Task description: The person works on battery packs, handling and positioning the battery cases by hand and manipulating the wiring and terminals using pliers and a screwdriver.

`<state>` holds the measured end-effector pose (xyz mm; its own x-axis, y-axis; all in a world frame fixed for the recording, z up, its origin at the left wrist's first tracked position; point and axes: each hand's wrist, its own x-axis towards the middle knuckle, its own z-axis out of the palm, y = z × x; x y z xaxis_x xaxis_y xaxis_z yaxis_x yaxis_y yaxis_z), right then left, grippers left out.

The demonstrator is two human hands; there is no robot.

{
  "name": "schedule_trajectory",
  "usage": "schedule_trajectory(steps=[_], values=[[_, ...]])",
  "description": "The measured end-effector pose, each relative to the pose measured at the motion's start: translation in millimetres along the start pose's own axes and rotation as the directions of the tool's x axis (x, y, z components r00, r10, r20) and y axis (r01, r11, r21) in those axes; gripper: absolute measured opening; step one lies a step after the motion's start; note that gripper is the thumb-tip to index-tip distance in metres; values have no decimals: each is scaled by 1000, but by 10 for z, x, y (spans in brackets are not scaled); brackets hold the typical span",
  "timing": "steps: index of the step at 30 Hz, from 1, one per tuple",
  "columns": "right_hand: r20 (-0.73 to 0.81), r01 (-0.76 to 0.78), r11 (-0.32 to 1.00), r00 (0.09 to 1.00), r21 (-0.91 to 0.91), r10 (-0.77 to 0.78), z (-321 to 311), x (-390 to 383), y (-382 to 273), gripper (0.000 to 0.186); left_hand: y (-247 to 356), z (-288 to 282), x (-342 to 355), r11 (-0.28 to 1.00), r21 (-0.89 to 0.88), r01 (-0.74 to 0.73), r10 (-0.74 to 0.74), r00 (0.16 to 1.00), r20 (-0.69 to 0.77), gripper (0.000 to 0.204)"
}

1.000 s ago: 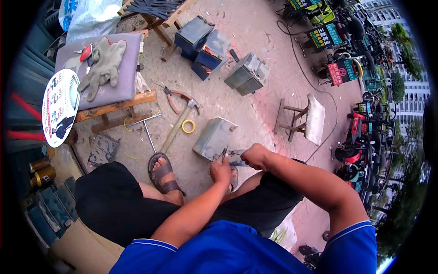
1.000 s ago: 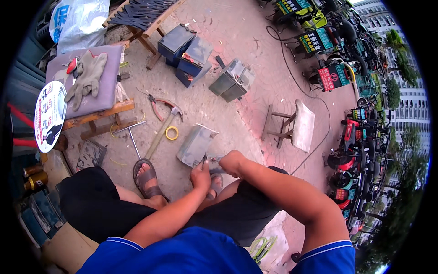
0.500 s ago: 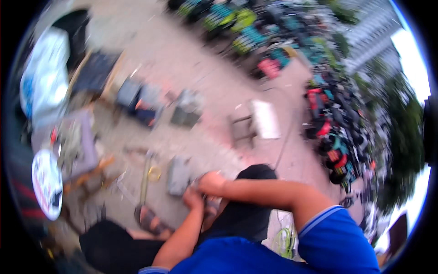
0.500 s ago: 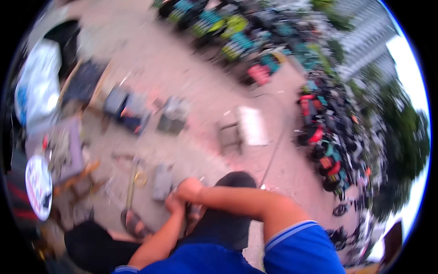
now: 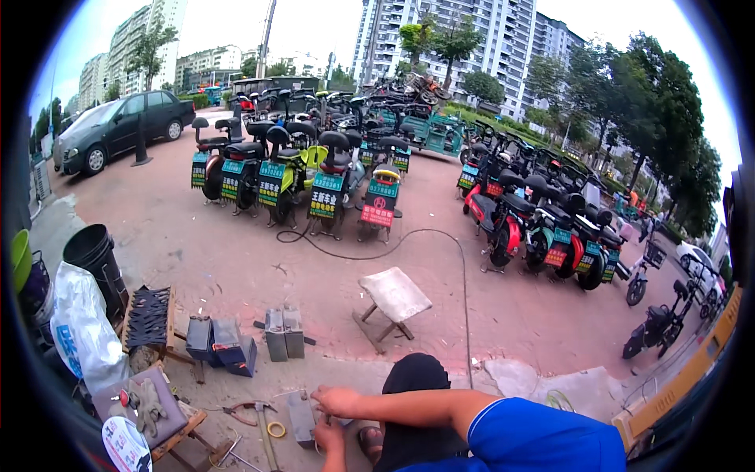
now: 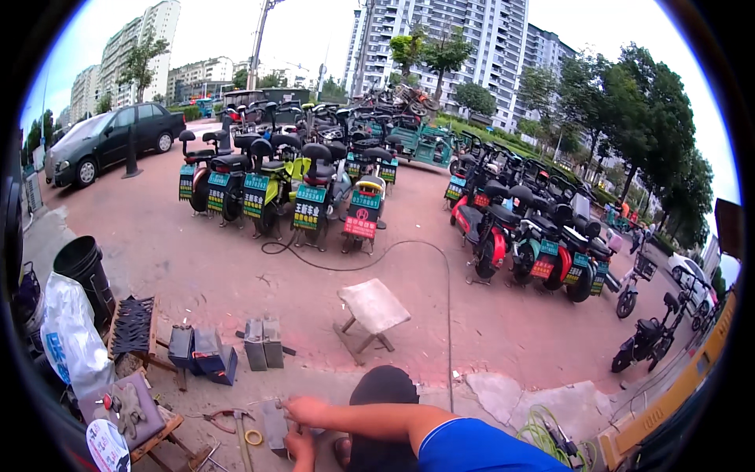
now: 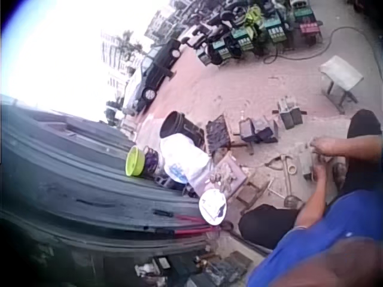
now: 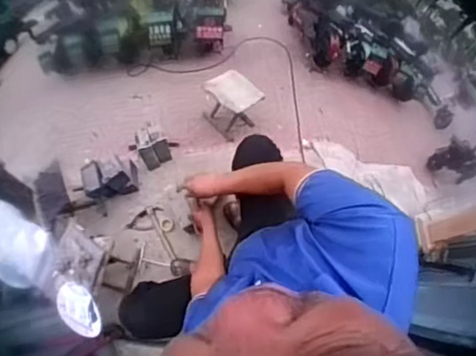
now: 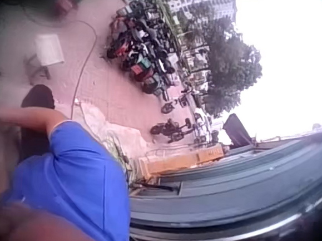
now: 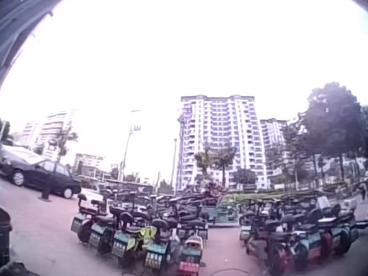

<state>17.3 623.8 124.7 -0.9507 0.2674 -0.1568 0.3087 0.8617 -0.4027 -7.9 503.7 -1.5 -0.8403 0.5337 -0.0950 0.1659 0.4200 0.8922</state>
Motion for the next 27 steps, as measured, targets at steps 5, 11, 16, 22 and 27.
schedule_trajectory(steps=[5, 11, 16, 22, 27], values=[[13, 89, 996, 996, -20, -89, 86, 11, -185, 32, -386, 72, 194, 963, 263, -55, 32, 995, 91, 26], [-246, 443, 868, 836, -225, -490, 273, -21, 81, 29, -292, -67, 137, 963, 231, -139, 117, 988, 105, 44], [-264, 249, 951, 919, -183, -291, 266, 99, -60, 26, -613, 51, 382, 915, 343, -210, 141, 966, 214, 48], [-267, 290, 923, 896, -254, -355, 349, 53, 22, 18, -537, 51, 420, 933, 357, -39, -62, 961, 269, 60], [-153, 114, 986, 979, -119, -132, 313, 51, 10, 14, -544, 41, 496, 825, 388, -411, 305, 902, 306, 56]])
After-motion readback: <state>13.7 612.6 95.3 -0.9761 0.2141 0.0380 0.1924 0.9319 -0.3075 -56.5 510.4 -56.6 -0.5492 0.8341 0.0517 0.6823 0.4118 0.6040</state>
